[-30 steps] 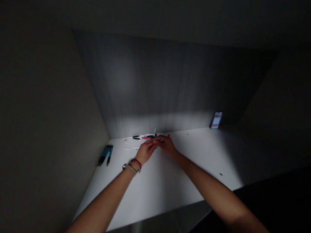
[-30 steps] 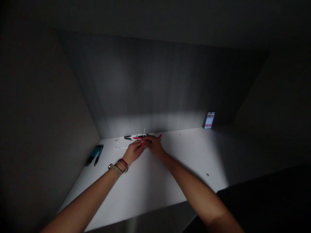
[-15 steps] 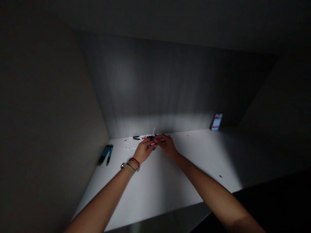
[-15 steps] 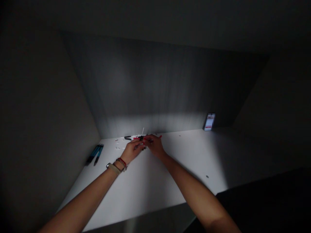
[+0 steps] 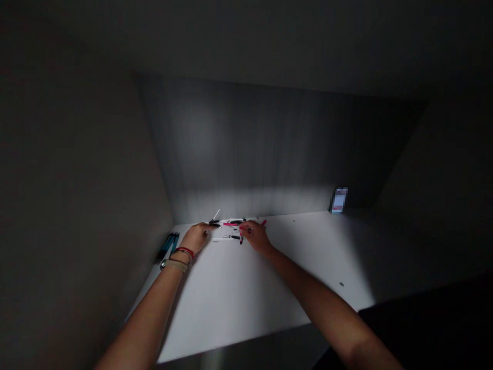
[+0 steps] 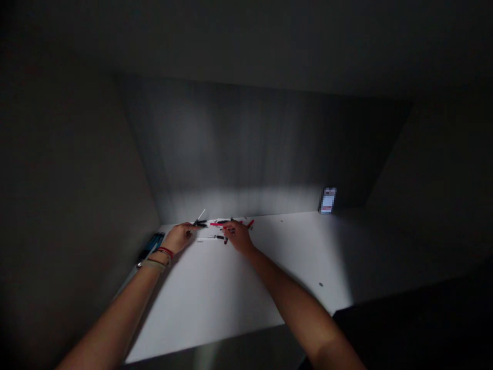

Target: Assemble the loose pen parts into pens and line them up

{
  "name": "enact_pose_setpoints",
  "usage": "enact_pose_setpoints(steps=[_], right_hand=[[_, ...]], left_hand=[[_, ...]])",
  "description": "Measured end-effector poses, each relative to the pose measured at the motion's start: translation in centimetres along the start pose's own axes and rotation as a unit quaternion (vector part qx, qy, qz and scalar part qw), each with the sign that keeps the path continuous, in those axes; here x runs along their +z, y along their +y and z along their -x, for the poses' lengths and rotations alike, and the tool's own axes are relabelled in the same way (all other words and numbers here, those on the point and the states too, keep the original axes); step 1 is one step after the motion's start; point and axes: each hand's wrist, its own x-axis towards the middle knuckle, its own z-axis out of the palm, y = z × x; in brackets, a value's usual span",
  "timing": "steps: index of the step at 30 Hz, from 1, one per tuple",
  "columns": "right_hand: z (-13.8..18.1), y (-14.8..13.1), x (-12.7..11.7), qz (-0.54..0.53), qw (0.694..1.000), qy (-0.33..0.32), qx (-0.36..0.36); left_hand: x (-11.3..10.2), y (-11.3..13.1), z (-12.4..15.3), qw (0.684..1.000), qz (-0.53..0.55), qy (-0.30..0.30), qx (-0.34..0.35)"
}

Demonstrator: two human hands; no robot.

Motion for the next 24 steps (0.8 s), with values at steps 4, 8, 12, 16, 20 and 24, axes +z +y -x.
enact_pose_setpoints(steps=[4, 8, 12, 16, 20, 24], right_hand=[[-0.2, 0.4, -0.2, -0.005, 1.0, 0.015, -0.002], [-0.3, 0.8, -0.3, -0.009, 1.0, 0.019, -0.004], [-0.3, 1.3, -0.6, 0.008, 1.0, 0.016, -0.024], [-0.5, 1.6, -0.6, 0.014, 0.999, 0.021, -0.024], [-0.5, 1.4, -0.5, -0.002, 1.0, 0.009, -0.009], [-0.3, 1.2, -0.4, -0.007, 1.0, 0.007, -0.007]], left_hand=[[-1.3, -2.5, 0.8, 0.995, 0.076, -0.062, -0.036], [-1.2, -3.4, 1.1, 0.993, 0.096, -0.06, -0.045], [-0.7, -3.9, 1.0, 0.994, 0.083, -0.051, -0.044], [-0.6, -4.0, 0.9, 0.998, 0.042, -0.047, -0.029], [-0.8, -3.6, 1.0, 0.999, 0.013, -0.042, -0.008], [-0.7, -3.0, 1.0, 0.999, -0.009, -0.039, 0.003]])
